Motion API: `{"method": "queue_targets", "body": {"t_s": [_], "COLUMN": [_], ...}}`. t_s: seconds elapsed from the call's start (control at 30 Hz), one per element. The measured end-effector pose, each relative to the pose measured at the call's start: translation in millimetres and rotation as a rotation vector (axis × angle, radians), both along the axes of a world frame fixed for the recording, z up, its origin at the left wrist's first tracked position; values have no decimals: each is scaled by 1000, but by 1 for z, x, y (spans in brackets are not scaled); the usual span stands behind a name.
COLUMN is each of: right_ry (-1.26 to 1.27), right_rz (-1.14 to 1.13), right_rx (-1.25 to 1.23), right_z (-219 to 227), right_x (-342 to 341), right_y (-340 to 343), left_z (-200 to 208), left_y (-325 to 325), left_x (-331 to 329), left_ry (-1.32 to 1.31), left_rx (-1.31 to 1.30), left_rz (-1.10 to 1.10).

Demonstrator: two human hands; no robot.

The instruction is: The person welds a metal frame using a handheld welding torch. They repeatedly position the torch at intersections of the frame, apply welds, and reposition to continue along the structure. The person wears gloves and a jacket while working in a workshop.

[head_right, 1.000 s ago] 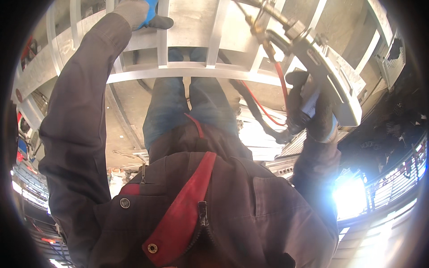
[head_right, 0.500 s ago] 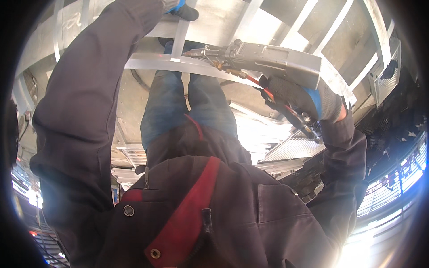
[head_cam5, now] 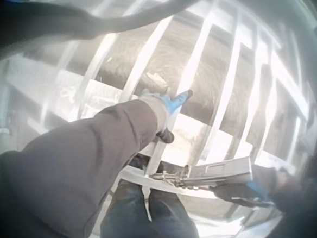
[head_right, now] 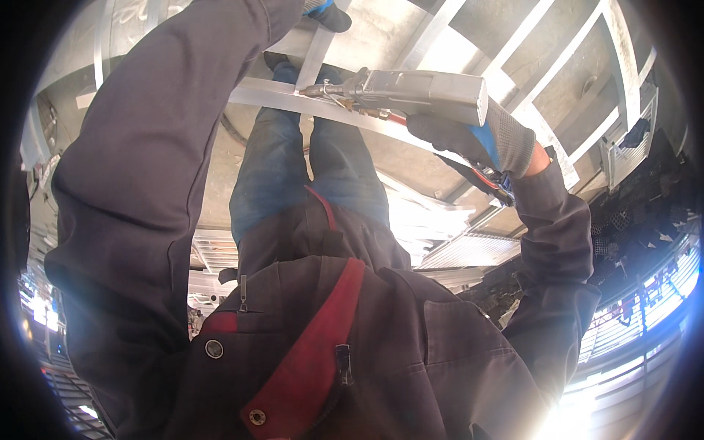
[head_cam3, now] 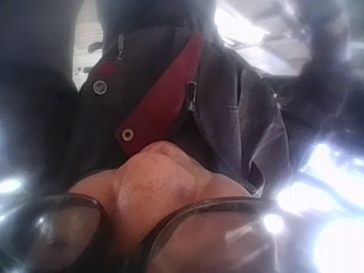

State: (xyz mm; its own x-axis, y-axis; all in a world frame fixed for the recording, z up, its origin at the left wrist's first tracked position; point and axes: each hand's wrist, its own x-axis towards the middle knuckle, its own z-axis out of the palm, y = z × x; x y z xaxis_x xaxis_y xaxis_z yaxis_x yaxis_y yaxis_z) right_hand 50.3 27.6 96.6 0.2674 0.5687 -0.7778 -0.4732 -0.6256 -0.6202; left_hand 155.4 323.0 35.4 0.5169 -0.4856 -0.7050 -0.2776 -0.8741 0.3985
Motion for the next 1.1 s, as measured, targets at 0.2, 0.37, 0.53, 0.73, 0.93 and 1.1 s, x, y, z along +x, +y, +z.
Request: {"method": "queue_targets", "body": {"t_s": [0.2,0.37,0.53,0.73,0.93,1.1], "right_ry": [80,39,-63,62,-4,67], "right_rz": [-158,-148,-53,-108,-34,-35], "right_rx": [-98,-51,-44,-105,-29,-101], "right_z": [-7,-5,-1,-11,-11,-12], "right_x": [-6,-4,-1,-3,-3,1], "right_y": [1,9,13,11,7,5], "left_z": [-2,-2,-2,-1,-1,-1], "left_y": [1,1,1,2,2,3], "left_x": [0,1,2,2,2,2], "left_ry": [1,5,7,7,13,14], "left_rx": [-7,-13,-17,-21,-24,-25], "left_rz": [9,13,18,19,20,18]}}
